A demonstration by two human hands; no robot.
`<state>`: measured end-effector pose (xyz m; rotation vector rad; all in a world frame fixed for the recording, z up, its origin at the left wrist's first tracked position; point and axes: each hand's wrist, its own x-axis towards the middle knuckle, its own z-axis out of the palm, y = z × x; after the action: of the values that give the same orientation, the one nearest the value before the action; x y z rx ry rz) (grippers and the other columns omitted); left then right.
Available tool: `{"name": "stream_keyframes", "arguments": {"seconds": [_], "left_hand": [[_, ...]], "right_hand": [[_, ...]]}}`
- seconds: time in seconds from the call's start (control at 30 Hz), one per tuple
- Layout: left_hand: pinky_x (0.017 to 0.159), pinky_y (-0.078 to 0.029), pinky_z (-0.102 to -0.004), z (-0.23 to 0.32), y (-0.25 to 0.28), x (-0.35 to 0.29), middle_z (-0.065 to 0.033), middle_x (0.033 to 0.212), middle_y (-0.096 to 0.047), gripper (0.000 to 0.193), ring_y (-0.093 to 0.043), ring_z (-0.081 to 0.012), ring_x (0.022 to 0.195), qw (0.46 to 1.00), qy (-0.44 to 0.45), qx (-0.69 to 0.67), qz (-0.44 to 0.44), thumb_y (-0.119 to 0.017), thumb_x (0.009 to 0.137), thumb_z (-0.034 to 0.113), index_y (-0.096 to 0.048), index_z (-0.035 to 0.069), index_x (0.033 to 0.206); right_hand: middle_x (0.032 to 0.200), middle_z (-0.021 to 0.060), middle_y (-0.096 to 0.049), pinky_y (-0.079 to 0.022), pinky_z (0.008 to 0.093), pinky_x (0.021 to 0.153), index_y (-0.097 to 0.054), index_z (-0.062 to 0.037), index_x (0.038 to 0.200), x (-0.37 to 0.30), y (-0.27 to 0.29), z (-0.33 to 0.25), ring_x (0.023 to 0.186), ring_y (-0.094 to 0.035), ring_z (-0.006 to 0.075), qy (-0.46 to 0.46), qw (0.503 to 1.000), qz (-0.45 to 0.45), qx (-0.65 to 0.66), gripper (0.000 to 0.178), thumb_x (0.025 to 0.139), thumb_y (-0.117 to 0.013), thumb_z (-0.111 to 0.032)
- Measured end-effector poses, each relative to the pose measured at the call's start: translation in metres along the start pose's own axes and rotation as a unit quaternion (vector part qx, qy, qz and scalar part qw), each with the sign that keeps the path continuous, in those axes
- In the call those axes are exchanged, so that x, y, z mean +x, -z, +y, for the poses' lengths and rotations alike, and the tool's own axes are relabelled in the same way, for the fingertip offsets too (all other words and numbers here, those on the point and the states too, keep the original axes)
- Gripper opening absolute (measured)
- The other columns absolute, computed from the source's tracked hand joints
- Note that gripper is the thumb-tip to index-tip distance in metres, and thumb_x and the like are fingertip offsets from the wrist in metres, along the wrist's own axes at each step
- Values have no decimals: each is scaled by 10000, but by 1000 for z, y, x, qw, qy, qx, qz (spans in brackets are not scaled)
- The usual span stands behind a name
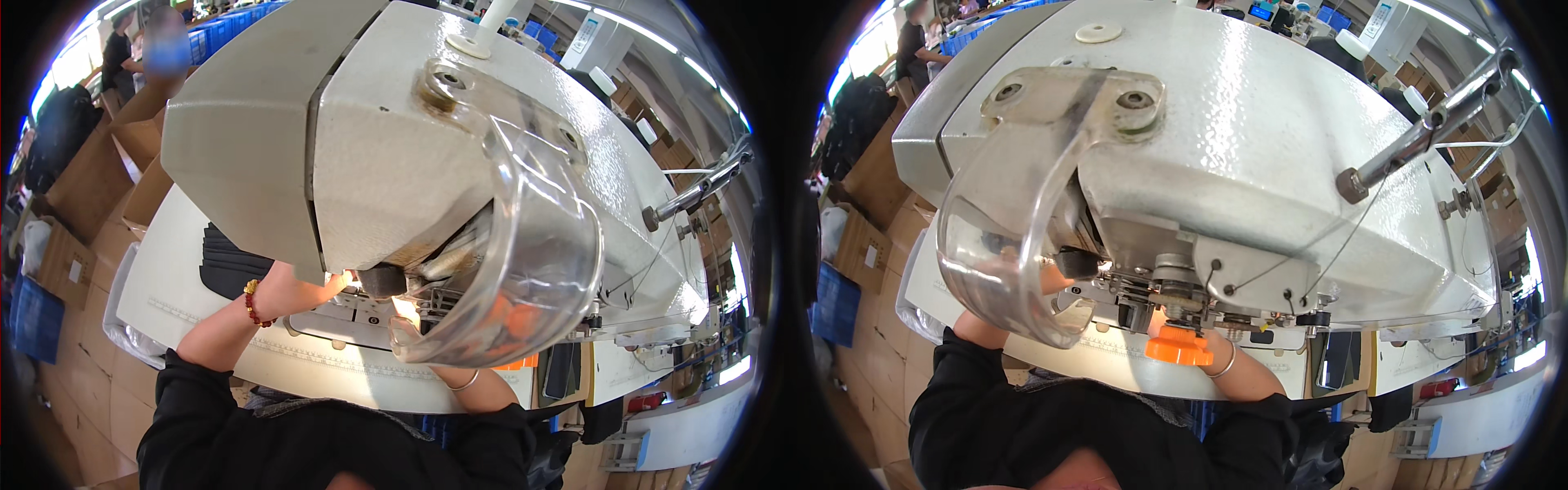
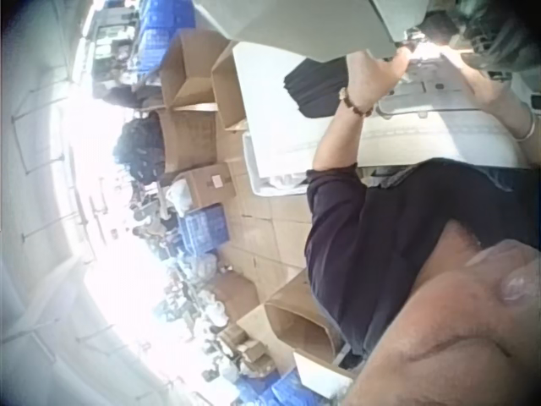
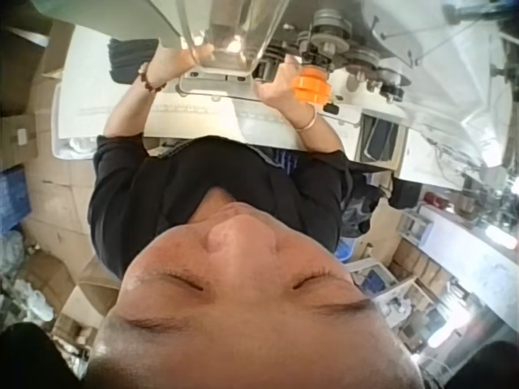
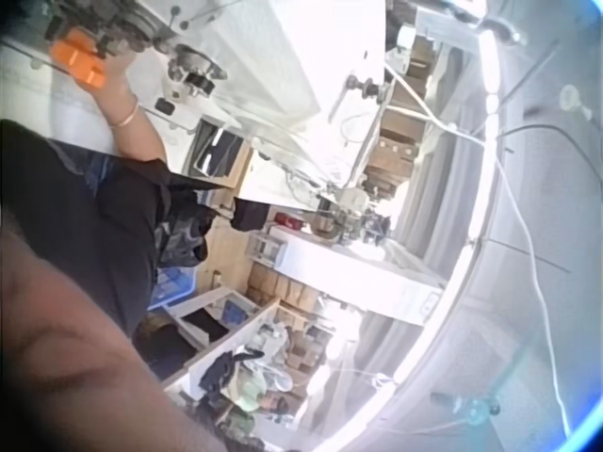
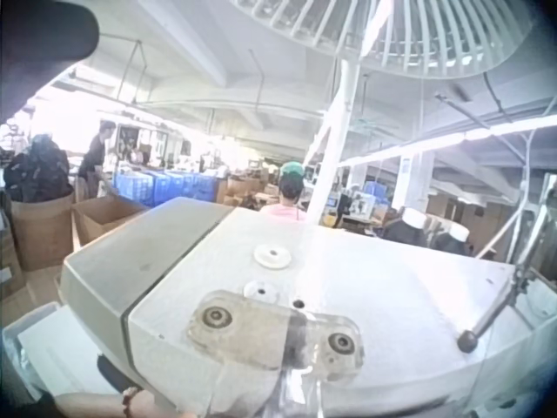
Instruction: The person sews fabric pieces together using an industrial sewing machine, guiding the materials under the needle and setting completed assemblies aside.
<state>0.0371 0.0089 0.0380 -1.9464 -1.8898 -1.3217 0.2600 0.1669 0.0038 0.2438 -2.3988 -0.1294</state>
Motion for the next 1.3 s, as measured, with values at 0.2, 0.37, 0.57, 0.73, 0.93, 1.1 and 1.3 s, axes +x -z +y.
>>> {"name": "stream_keyframes", "arguments": {"seconds": [0.2,0.37,0.57,0.73,0.93,1.1,1.3], "left_hand": [[635,-493,-376,-2,3,1,-81,781,-656,202,-623,-246,693,999,22,-29,-23,-799,775,72,-696,18,940],[735,-513,-381,3,3,6,-107,931,-671,309,-643,-283,828,998,16,-58,17,-801,766,72,-681,22,1047],[747,-514,-388,-1,-3,6,-130,988,-657,338,-636,-287,875,988,12,-150,45,-776,771,53,-663,23,1088],[949,-487,-410,-38,21,17,-146,1102,-677,275,-609,-304,1071,978,128,-163,-41,-669,919,109,-637,-8,1166],[1089,-411,-408,-65,81,21,-122,1127,-650,298,-555,-318,1186,986,55,-156,1,-790,843,127,-614,13,1053],[1202,-244,-610,-102,148,-3,-73,988,-622,322,-591,-303,1067,966,70,238,74,-836,776,118,-572,65,952],[1126,-329,-656,-225,176,-25,-134,972,-668,257,-636,-329,1013,881,282,336,-175,-764,860,185,-595,72,1017]], "right_hand": [[896,103,-702,-575,355,781,-725,2,997,-4,-6,-1,813,-690,234,-8,1000,5,-21,186,827,-687,-62],[860,91,-709,-577,352,766,-736,-9,967,-1,-10,-7,790,-694,219,-16,998,-40,-50,155,838,-678,-71],[788,45,-677,-526,332,667,-770,-91,1016,1,-2,-13,638,-642,207,-91,993,74,-8,296,746,-671,-21],[1086,180,-719,-491,471,894,-733,-29,982,11,34,-23,965,-666,362,-82,993,46,-67,280,711,-670,-60],[934,198,-735,-546,407,733,-727,58,1000,3,121,-26,789,-688,353,-174,961,211,37,360,708,-517,66],[947,208,-731,-570,464,721,-750,-13,1081,-69,186,-39,788,-694,395,-327,904,227,-154,264,1003,-553,-170],[965,197,-700,-551,469,707,-722,-26,1129,-224,265,-67,783,-670,378,-484,690,-34,-537,248,981,-623,-198]]}}
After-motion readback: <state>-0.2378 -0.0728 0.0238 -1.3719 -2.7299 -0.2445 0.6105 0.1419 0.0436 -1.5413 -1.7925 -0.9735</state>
